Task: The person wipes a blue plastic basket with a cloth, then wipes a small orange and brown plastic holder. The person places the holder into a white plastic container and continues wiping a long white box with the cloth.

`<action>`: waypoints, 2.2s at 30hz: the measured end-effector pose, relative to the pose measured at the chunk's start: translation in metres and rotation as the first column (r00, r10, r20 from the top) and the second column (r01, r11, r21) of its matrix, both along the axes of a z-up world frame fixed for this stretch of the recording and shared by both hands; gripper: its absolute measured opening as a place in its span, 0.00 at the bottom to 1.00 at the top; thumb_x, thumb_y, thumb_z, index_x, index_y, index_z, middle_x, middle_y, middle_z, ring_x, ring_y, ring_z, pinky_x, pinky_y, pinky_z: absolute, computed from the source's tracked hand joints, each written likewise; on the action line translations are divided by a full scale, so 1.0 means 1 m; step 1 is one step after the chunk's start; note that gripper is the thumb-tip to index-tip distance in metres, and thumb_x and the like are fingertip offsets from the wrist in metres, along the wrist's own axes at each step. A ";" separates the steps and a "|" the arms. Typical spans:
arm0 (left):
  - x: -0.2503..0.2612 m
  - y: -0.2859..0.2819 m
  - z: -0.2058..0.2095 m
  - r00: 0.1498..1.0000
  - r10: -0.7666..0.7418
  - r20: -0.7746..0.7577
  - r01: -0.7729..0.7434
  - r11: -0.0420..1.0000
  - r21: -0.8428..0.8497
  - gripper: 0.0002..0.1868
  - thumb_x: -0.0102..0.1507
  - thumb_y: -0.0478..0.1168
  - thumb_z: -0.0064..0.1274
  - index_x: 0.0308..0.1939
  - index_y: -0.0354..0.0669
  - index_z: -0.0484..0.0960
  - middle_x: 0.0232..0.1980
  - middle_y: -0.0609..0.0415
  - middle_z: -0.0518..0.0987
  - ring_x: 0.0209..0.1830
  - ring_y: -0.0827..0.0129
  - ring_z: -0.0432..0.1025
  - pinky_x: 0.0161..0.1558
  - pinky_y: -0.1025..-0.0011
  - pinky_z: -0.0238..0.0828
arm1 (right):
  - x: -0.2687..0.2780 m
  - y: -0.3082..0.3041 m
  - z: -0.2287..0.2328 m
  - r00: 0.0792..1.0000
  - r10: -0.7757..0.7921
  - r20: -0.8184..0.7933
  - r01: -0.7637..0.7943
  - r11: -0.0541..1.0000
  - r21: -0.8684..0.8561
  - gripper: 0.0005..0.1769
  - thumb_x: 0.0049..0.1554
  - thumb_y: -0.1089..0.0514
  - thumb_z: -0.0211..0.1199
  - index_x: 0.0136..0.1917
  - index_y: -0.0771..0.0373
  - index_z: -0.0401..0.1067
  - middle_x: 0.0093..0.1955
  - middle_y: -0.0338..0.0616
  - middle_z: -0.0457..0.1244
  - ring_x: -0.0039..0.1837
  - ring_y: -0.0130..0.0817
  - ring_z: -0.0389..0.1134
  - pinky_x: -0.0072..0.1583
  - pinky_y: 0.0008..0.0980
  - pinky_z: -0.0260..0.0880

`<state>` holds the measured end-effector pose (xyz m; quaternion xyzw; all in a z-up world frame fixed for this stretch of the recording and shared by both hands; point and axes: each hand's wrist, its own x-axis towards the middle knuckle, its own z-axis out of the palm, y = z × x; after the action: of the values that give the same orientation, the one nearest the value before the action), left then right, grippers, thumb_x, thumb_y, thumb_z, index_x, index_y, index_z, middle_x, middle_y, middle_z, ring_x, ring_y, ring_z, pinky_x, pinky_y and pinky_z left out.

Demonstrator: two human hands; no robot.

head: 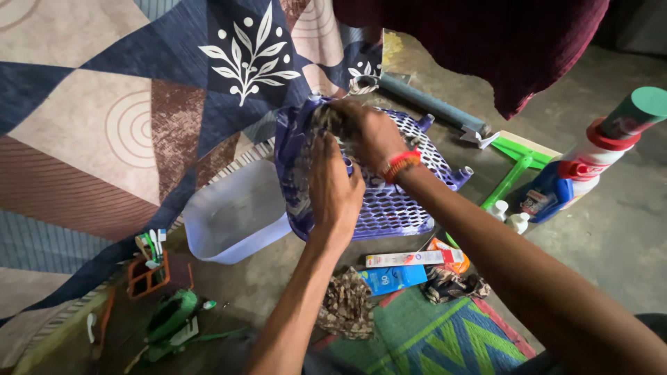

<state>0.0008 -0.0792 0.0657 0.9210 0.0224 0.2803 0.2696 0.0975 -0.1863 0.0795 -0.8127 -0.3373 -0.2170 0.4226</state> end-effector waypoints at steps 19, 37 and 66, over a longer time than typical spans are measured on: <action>-0.007 -0.016 -0.005 0.993 -0.029 0.114 0.034 0.998 -0.046 0.30 0.64 0.35 0.53 0.69 0.24 0.67 0.70 0.25 0.68 0.71 0.39 0.64 0.72 0.55 0.58 | 0.082 -0.150 -0.115 0.807 -0.583 -0.096 0.526 0.783 -0.333 0.15 0.57 0.58 0.64 0.57 0.55 0.80 0.50 0.61 0.69 0.51 0.62 0.70 0.53 0.55 0.71; -0.011 -0.027 0.002 0.995 0.024 0.093 -0.024 1.000 -0.003 0.32 0.59 0.34 0.57 0.66 0.23 0.68 0.68 0.25 0.69 0.69 0.38 0.65 0.69 0.53 0.58 | -0.089 -0.103 -0.016 0.859 -0.378 -0.346 0.325 0.924 -0.203 0.21 0.53 0.57 0.64 0.60 0.60 0.73 0.51 0.61 0.70 0.52 0.58 0.72 0.56 0.52 0.71; -0.020 -0.070 0.056 0.988 -0.136 -0.069 0.101 0.923 -0.372 0.59 0.66 0.74 0.30 0.78 0.21 0.41 0.79 0.22 0.50 0.80 0.36 0.49 0.75 0.51 0.45 | -0.108 -0.091 0.043 0.999 -0.049 -0.011 0.046 0.974 -0.222 0.28 0.56 0.54 0.63 0.69 0.59 0.66 0.55 0.61 0.62 0.51 0.60 0.68 0.52 0.52 0.71</action>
<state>-0.0191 -0.1494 0.1214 0.8662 0.0312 0.2107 0.4520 -0.0104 -0.2770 0.1229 -0.8644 -0.3364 -0.1814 0.3268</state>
